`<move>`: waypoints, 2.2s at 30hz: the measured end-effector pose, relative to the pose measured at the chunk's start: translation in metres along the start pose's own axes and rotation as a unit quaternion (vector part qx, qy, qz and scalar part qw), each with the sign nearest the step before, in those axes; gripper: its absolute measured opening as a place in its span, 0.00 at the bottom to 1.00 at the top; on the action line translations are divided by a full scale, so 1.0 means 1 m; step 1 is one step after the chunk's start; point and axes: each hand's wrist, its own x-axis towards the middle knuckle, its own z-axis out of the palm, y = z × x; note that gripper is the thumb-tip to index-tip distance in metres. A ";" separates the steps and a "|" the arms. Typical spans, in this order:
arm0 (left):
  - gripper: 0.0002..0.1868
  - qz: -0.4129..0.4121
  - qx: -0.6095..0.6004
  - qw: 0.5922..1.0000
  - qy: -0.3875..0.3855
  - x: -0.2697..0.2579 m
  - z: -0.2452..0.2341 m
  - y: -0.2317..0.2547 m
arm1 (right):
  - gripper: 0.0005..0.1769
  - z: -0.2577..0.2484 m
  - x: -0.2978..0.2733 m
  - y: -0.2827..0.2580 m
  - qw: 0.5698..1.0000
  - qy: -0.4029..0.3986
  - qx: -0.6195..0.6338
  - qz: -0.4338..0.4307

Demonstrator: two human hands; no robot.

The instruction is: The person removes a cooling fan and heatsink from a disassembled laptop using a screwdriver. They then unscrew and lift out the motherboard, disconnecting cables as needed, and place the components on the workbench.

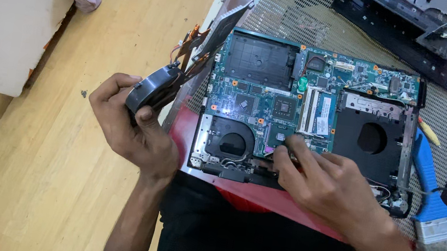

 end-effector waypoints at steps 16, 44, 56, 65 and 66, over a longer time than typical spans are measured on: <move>0.31 0.033 -0.018 0.998 -0.042 0.002 0.003 0.003 | 0.03 -0.056 0.000 -0.012 0.993 0.062 0.093 0.030; 0.13 0.197 -0.239 0.698 -0.646 0.043 0.093 0.108 | 0.15 -0.037 -0.213 -0.033 0.626 0.238 0.594 0.446; 0.32 0.229 0.007 0.604 -0.764 0.025 0.254 0.086 | 0.10 -0.024 -0.204 -0.034 0.667 0.132 0.560 0.474; 0.24 0.316 -0.056 0.614 -0.721 -0.001 0.260 0.084 | 0.10 -0.020 -0.200 -0.024 0.675 0.130 0.600 0.409; 0.29 0.304 -0.117 0.622 -0.712 -0.002 0.259 0.088 | 0.11 -0.020 -0.200 -0.022 0.681 0.125 0.602 0.398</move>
